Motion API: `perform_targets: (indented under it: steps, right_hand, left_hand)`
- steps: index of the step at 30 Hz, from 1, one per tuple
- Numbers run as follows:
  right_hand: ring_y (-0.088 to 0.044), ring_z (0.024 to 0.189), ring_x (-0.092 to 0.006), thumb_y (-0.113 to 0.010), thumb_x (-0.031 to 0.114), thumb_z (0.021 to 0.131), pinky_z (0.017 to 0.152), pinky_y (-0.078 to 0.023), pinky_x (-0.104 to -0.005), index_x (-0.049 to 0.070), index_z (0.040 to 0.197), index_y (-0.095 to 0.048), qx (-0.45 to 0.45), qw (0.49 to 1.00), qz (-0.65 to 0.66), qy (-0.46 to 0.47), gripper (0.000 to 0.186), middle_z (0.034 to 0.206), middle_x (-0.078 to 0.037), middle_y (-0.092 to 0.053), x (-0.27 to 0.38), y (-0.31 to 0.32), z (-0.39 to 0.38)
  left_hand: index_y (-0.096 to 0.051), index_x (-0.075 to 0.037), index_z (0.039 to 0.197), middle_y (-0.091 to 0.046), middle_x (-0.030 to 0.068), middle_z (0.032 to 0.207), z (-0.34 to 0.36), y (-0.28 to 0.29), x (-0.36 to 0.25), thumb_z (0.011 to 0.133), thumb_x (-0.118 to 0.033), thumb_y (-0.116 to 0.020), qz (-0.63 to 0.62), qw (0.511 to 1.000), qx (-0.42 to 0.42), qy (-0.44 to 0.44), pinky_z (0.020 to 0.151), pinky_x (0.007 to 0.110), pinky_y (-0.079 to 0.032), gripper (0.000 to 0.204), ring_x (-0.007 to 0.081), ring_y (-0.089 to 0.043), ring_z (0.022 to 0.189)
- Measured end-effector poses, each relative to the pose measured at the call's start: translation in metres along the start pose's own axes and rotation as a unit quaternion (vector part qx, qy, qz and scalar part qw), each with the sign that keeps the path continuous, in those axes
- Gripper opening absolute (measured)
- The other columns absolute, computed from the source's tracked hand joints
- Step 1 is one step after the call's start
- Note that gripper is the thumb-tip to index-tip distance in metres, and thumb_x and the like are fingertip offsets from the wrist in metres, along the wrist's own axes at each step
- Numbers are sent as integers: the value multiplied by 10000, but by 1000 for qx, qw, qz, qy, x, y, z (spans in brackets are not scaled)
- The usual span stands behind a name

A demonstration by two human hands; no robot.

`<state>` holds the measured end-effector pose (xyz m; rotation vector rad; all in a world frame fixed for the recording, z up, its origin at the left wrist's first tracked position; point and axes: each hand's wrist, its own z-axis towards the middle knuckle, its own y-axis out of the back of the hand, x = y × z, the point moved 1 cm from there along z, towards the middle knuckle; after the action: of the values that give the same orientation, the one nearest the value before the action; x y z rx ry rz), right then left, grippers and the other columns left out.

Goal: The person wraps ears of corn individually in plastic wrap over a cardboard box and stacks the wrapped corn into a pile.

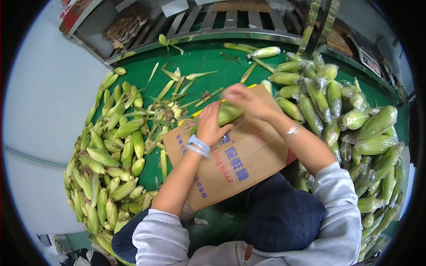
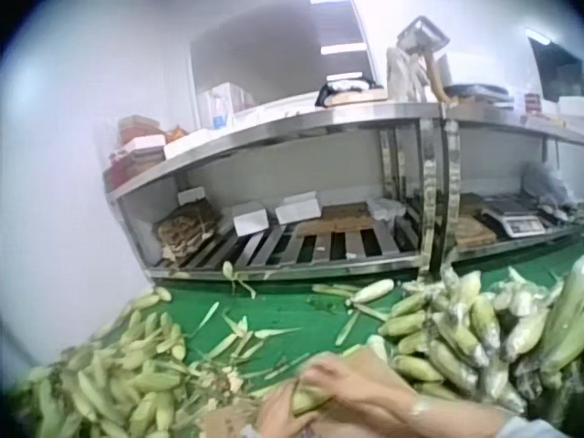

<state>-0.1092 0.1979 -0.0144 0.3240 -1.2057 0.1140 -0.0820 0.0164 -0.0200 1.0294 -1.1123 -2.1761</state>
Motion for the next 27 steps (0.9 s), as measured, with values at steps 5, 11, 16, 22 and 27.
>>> perform_targets:
  steps: [5,11,16,22,27]
  right_hand:
    - [-470,1092,-301,-501,638,765,868,-382,-441,229,1366,-338,138,848,-473,193,746,1214,-149,-456,-1,-30,7]
    - [-527,990,-335,-550,549,774,789,-417,-451,249,1309,-383,194,799,-537,191,636,1091,-163,-510,-2,-29,22]
    - [-573,848,-357,-561,462,789,727,-448,-444,196,1276,-434,198,811,-545,81,569,967,-200,-558,9,-9,-27]
    - [-597,863,-306,-605,446,764,643,-481,-426,148,1231,-490,412,821,-392,54,566,913,-136,-594,94,-68,-137]
    - [-380,1183,-311,-530,336,832,968,-308,-483,167,1207,-519,293,832,-461,102,411,1290,-133,-399,44,-86,-79]
  left_hand:
    - [-517,-6,956,-488,160,938,-71,16,-2,656,-192,-737,85,993,-84,1,769,403,-407,416,337,-480,896]
    - [-545,-56,849,-533,125,767,-79,8,30,802,-279,-562,271,959,-37,72,689,383,-428,229,290,-535,766]
    - [-556,-48,803,-608,167,799,-139,57,30,886,-194,-454,214,931,265,129,636,394,-501,197,293,-611,778]
    - [-587,-30,906,-440,193,1220,-180,132,-49,898,-220,-495,-337,898,274,68,948,409,-352,211,339,-420,1135]
    - [-564,20,977,-378,241,1299,-139,71,-114,855,-268,-550,-37,960,275,34,1003,472,-287,313,379,-364,1192]
